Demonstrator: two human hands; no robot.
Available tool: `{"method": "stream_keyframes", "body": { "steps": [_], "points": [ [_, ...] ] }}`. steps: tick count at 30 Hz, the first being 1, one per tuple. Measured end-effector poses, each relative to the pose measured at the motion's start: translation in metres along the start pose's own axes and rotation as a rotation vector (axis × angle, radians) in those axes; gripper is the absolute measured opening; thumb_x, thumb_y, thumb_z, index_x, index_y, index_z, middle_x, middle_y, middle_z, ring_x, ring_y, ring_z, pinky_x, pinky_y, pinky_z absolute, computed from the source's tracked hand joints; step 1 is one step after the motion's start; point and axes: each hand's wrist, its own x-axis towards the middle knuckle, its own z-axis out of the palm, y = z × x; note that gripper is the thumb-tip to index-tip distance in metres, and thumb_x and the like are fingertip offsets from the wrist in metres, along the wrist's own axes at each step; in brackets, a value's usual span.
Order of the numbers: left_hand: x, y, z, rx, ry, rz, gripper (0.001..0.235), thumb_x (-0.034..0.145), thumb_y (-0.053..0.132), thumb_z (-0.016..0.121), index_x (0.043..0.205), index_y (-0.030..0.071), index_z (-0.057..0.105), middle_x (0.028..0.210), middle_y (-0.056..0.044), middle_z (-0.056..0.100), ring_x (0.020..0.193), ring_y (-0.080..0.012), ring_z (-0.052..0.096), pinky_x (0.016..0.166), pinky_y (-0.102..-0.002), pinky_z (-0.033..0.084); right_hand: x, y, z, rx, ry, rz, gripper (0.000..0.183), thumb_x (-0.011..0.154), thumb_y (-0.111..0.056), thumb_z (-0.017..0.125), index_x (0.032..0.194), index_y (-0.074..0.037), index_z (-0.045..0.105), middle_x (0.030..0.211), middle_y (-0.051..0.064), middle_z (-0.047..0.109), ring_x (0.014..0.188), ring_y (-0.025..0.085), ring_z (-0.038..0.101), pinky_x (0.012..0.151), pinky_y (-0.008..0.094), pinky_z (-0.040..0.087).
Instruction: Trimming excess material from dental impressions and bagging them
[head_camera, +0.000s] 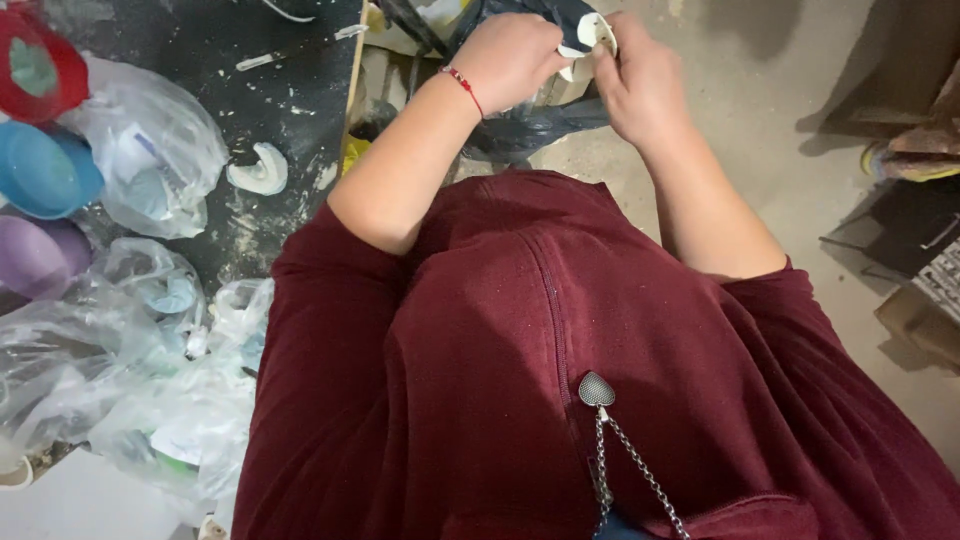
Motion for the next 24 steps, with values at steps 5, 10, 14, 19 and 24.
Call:
{"method": "stream_keyframes", "body": {
  "steps": [5,10,14,19,24],
  "points": [
    [0.008,0.007,-0.001,-0.032,-0.01,-0.029,0.026,0.108,0.018,0.054,0.088,0.005,0.065,0.085,-0.015,0.067,0.072,-0.0423,0.066,0.058,-0.054,0.048,-0.003,0.009,0.0,-0.07,0.028,-0.015,0.014,0.113,-0.009,0.047,0.124,0.0,0.046,0.084,0.016,0.064,0.066,0.038,0.059,0.053,0.044,0.042],
    [-0.002,0.014,-0.001,-0.211,0.026,-0.203,0.033,0.101,0.004,0.062,0.133,0.005,0.056,0.134,-0.022,0.059,0.097,-0.0446,0.067,0.068,-0.053,0.051,0.007,0.044,-0.007,-0.143,0.117,-0.091,0.029,0.108,-0.004,0.065,0.132,-0.001,0.05,0.092,0.02,0.059,0.078,0.042,0.055,0.065,0.049,0.042],
    [-0.003,0.04,-0.02,-0.727,0.069,-0.484,0.036,0.101,0.032,0.044,0.126,0.01,0.058,0.119,-0.013,0.07,0.088,-0.0203,0.074,0.076,-0.034,0.055,0.013,0.054,-0.001,-0.16,0.243,-0.399,0.042,0.086,0.008,0.081,0.126,-0.004,0.076,0.108,0.014,0.07,0.097,0.036,0.062,0.078,0.045,0.045],
    [-0.006,0.063,-0.041,-1.209,0.047,-0.823,0.058,0.081,0.059,0.054,0.1,0.009,0.075,0.094,-0.013,0.085,0.079,-0.0184,0.084,0.068,-0.027,0.067,0.017,0.023,-0.007,-0.155,0.302,-0.469,0.058,0.073,0.021,0.073,0.128,0.003,0.068,0.112,0.018,0.059,0.101,0.039,0.052,0.078,0.047,0.044],
    [-0.012,0.071,-0.058,-1.422,0.072,-0.922,0.031,0.084,0.035,0.065,0.097,0.008,0.069,0.097,-0.017,0.085,0.08,-0.0219,0.084,0.062,-0.023,0.061,0.013,0.021,-0.017,0.031,0.101,-0.445,0.063,0.088,0.0,0.084,0.146,0.001,0.059,0.123,0.018,0.055,0.113,0.037,0.05,0.094,0.049,0.04]
  ]
}}
